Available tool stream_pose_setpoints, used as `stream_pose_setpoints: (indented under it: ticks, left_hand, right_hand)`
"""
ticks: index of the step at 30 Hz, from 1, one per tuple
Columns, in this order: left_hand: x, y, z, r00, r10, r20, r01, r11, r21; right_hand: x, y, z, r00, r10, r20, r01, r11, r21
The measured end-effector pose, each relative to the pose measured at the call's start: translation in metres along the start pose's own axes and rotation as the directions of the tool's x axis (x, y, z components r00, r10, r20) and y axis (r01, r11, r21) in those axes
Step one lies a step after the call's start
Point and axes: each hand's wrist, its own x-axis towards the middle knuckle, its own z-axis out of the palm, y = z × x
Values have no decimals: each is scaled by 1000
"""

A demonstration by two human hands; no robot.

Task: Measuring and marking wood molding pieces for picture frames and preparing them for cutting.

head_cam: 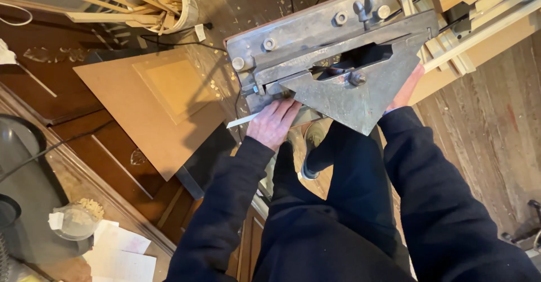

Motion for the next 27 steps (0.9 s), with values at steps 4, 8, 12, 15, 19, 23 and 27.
stream_pose_setpoints:
  ticks: [4,8,12,15,19,23,27]
  left_hand:
    - [-1,-2,5,999,9,-40,-9,1000,0]
    - [1,4,0,999,-14,-34,15,1000,9]
    - [0,2,1,997,-37,-64,34,998,-49]
    - [4,4,0,997,-71,-24,71,997,-20]
    - [-2,2,1,998,-52,-41,51,998,-23]
    - [4,3,-5,999,-40,-37,39,999,-31]
    - [5,3,-6,998,-31,-59,29,999,-28]
  right_hand:
    - [-3,-6,7,922,-335,196,363,567,-739]
    - [1,5,-6,990,-135,-37,117,942,-314]
    - [-16,-44,59,909,-344,234,338,282,-898]
    - [-9,-30,42,861,-413,297,384,145,-912]
    - [-19,-46,69,856,-409,315,455,309,-835]
    - [-19,-53,72,895,-368,253,378,323,-868]
    - [-12,-35,41,878,-375,296,414,287,-864]
